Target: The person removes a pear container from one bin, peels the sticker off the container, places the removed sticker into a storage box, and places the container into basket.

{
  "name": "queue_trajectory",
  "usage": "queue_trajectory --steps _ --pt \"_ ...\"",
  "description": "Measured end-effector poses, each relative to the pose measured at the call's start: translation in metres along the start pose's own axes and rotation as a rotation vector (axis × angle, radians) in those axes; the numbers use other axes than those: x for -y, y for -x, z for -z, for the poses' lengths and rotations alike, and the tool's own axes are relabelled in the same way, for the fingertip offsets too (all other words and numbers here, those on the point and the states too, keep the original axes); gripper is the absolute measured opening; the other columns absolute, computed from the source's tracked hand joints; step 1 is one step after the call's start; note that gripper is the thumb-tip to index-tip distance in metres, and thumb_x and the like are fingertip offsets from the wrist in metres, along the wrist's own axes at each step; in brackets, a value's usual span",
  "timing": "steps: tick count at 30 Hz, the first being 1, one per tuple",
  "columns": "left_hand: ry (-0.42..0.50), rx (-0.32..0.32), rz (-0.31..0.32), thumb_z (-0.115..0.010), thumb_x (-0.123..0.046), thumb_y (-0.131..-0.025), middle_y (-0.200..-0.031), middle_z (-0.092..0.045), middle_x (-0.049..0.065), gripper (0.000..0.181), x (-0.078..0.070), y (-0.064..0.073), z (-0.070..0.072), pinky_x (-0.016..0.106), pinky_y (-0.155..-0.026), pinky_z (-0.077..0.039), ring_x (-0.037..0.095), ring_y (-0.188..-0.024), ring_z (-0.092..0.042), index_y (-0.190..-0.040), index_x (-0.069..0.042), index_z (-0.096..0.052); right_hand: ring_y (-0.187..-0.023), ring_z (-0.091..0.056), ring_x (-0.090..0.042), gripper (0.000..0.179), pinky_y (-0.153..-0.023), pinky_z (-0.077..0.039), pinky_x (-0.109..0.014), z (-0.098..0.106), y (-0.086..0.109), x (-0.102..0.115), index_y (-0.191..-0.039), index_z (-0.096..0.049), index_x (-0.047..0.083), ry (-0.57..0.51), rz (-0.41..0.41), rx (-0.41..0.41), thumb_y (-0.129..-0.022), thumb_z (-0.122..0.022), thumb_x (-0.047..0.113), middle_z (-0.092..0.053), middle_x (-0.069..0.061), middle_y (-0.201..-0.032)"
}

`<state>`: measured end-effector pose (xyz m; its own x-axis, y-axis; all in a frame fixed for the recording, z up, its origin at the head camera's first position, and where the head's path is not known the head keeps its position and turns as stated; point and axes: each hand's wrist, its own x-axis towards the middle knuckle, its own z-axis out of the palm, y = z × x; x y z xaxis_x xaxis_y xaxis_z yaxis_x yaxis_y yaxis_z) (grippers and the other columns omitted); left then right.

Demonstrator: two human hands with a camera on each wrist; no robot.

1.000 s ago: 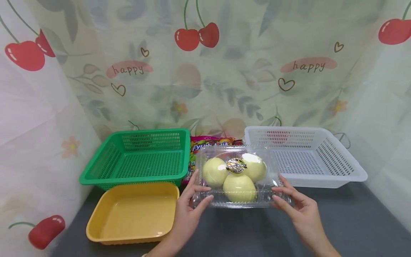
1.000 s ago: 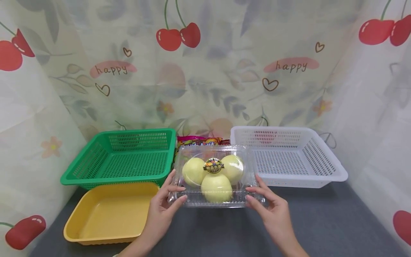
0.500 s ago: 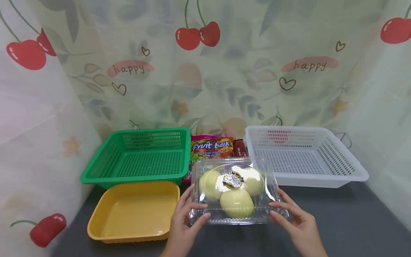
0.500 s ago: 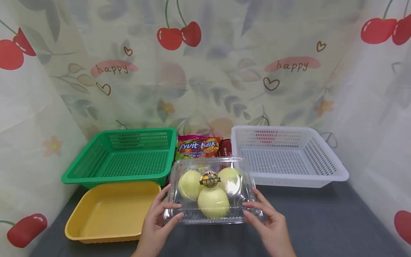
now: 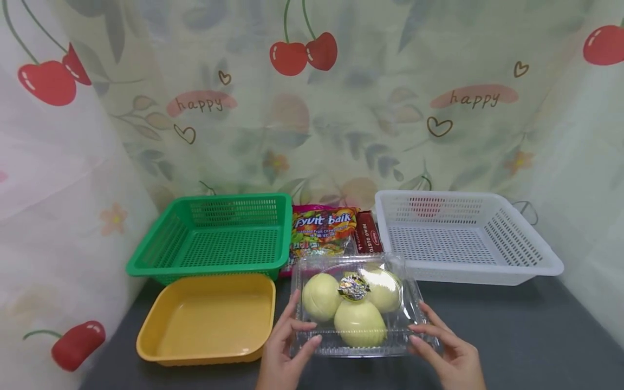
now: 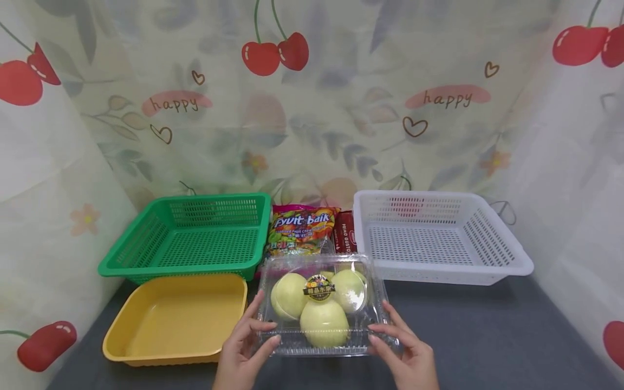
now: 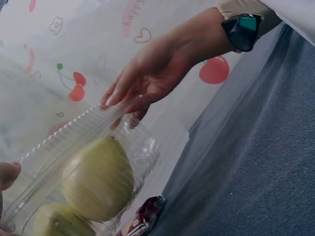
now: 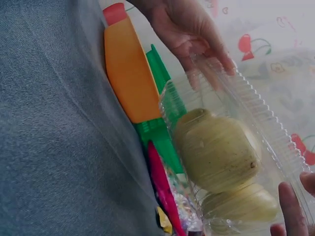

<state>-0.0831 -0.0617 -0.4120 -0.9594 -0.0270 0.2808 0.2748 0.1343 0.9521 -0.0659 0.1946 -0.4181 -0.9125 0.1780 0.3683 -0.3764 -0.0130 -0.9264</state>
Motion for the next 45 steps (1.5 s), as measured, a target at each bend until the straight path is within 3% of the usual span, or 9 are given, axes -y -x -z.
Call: queue_trajectory --steps 7,11,15,18,22,28,34,39,45 --pt "0.025 0.008 -0.039 -0.072 -0.001 -0.077 -0.146 -0.038 0.015 0.014 0.005 0.004 0.001 0.010 -0.102 -0.029 0.008 -0.135 -0.030 -0.088 -0.005 -0.063 -0.113 -0.053 0.007 0.017 -0.061 -0.057 -0.032 -0.002 0.007 -0.004 -0.092 -0.064 -0.015 -0.003 -0.041 -0.046 -0.076 -0.064 -0.016 -0.059 0.016 -0.125" --pt "0.047 -0.010 -0.162 -0.071 0.003 -0.076 -0.142 -0.040 0.025 0.014 0.011 0.009 0.001 0.008 -0.102 -0.029 -0.007 -0.131 -0.030 -0.086 -0.003 -0.063 -0.112 -0.054 0.006 0.016 -0.059 -0.057 -0.033 -0.002 0.010 -0.008 -0.091 -0.066 -0.014 -0.013 -0.038 -0.042 -0.075 -0.064 -0.017 -0.060 0.016 -0.123" --pt "0.061 -0.024 -0.306 -0.070 0.010 -0.074 -0.136 -0.043 0.030 0.015 0.016 0.012 0.001 0.011 -0.103 -0.030 -0.004 -0.133 -0.031 -0.085 0.003 -0.062 -0.109 -0.055 0.007 0.017 -0.058 -0.057 -0.034 -0.003 0.013 -0.013 -0.090 -0.066 -0.014 -0.009 -0.076 -0.057 -0.073 -0.065 -0.017 -0.061 0.017 -0.120" --pt "0.052 -0.039 -0.358 -0.070 0.013 -0.071 -0.134 -0.046 0.030 0.018 0.019 0.013 0.002 0.012 -0.103 -0.031 0.000 -0.134 -0.033 -0.084 0.002 -0.062 -0.104 -0.057 0.008 0.019 -0.059 -0.057 -0.034 -0.003 0.016 -0.017 -0.091 -0.066 -0.014 0.031 -0.149 -0.080 -0.073 -0.068 -0.013 -0.060 0.022 -0.117" --pt "0.007 -0.057 -0.279 -0.073 0.008 -0.070 -0.134 -0.049 0.023 0.021 0.021 0.018 0.003 0.011 -0.102 -0.032 -0.002 -0.132 -0.034 -0.084 -0.005 -0.065 -0.099 -0.059 0.008 0.020 -0.058 -0.057 -0.034 -0.003 0.020 -0.023 -0.091 -0.066 -0.014 0.076 -0.189 -0.105 -0.072 -0.070 -0.012 -0.059 0.025 -0.114" --pt "-0.084 -0.091 -0.114 -0.078 0.000 -0.068 -0.134 -0.054 0.010 0.022 0.020 0.025 0.005 0.010 -0.099 -0.034 -0.007 -0.128 -0.036 -0.082 -0.013 -0.067 -0.102 -0.057 0.010 0.017 -0.056 -0.057 -0.032 -0.008 0.028 -0.030 -0.088 -0.067 -0.012 0.075 -0.124 -0.108 -0.072 -0.067 -0.016 -0.060 0.023 -0.116" --pt "-0.108 -0.106 -0.074 -0.079 -0.002 -0.067 -0.132 -0.055 0.005 0.022 0.023 0.026 0.005 0.011 -0.099 -0.034 -0.008 -0.127 -0.036 -0.081 -0.015 -0.068 -0.101 -0.056 0.011 0.017 -0.056 -0.057 -0.032 -0.013 0.032 -0.035 -0.088 -0.068 -0.012 0.073 -0.165 -0.149 -0.071 -0.069 -0.014 -0.061 0.024 -0.114" --pt "-0.114 -0.112 -0.117 -0.079 0.001 -0.066 -0.132 -0.056 0.007 0.023 0.030 0.028 0.005 0.012 -0.098 -0.034 -0.008 -0.128 -0.036 -0.082 -0.011 -0.067 -0.100 -0.057 0.011 0.017 -0.057 -0.057 -0.031 -0.014 0.033 -0.036 -0.087 -0.068 -0.011 0.083 -0.170 -0.156 -0.070 -0.069 -0.014 -0.060 0.025 -0.113" --pt "-0.118 -0.112 -0.095 -0.078 0.002 -0.066 -0.132 -0.056 0.006 0.023 0.035 0.029 0.004 0.013 -0.099 -0.034 -0.008 -0.128 -0.036 -0.081 -0.011 -0.067 -0.097 -0.055 0.014 0.018 -0.058 -0.057 -0.031 -0.016 0.034 -0.035 -0.088 -0.069 -0.009 0.186 -0.250 -0.186 -0.071 -0.073 -0.007 -0.057 0.031 -0.111"
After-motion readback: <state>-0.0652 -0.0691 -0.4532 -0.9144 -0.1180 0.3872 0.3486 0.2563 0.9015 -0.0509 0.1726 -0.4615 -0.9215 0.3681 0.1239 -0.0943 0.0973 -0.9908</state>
